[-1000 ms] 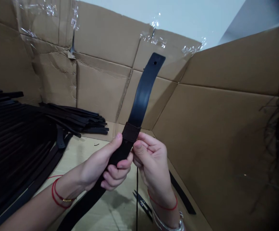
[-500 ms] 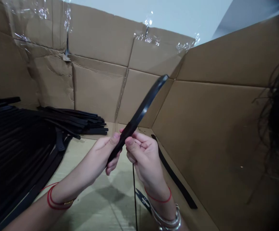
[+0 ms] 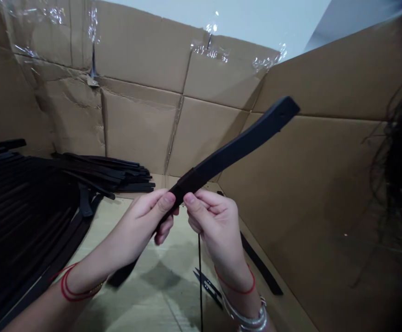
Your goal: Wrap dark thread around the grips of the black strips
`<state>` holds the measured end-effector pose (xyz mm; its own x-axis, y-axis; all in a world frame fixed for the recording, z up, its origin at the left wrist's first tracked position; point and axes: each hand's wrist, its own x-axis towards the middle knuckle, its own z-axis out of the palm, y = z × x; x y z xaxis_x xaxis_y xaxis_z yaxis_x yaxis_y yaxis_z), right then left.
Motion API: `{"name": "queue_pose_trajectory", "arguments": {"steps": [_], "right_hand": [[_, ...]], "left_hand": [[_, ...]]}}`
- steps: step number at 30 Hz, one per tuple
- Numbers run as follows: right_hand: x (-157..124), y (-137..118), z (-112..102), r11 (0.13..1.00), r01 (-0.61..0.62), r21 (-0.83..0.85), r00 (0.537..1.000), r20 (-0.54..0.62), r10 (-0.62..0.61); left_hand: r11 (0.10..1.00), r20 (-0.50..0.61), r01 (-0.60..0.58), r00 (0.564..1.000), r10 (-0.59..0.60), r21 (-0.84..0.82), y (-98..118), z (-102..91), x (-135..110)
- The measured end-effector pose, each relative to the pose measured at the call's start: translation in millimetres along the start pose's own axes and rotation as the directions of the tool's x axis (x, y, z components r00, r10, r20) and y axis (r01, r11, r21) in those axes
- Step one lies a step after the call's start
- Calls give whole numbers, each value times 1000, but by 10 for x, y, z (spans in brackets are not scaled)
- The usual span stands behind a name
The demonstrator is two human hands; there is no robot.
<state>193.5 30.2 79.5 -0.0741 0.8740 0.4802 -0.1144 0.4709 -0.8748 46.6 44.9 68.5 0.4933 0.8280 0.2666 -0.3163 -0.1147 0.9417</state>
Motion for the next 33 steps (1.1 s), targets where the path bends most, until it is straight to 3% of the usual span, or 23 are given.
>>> {"name": "queue_pose_trajectory", "arguments": {"steps": [2, 5, 8, 10, 11, 14, 16, 23, 28, 33], "right_hand": [[29, 4, -31, 993, -66, 94, 991, 120, 54], [51, 17, -58, 969, -129, 212, 974, 211, 84], [43, 31, -51, 966, -109, 233, 980, 188, 66], [35, 37, -38, 974, -83, 213, 991, 124, 57], [34, 39, -31, 979, -70, 190, 995, 81, 55], [37, 29, -21, 992, -67, 105, 998, 4, 67], [33, 7, -13, 994, -86, 65, 996, -3, 86], [-98, -36, 178, 1000, -12, 15, 993, -114, 14], [-158, 42, 299, 996, 67, 53, 969, -242, -52], [-120, 101, 262, 998, 20, 53, 968, -250, -6]], "left_hand": [[978, 81, 119, 991, -106, -170, 26, 17, -42], [874, 305, 335, 924, -231, -351, 57, -9, -89], [776, 538, 495, 807, -243, -391, 28, -78, -57], [759, 589, 532, 769, -248, -375, -16, -104, -10], [787, 551, 499, 796, -250, -363, -37, -102, 11], [923, 289, 271, 938, -190, -273, -76, -48, 41], [958, 159, 174, 977, -139, -229, -78, 0, 36], [932, 30, 254, 966, -255, -256, -111, 98, 23], [941, -5, 218, 974, -227, -257, -156, 185, 55], [948, 10, 218, 975, -222, -233, -182, 182, 94]]}}
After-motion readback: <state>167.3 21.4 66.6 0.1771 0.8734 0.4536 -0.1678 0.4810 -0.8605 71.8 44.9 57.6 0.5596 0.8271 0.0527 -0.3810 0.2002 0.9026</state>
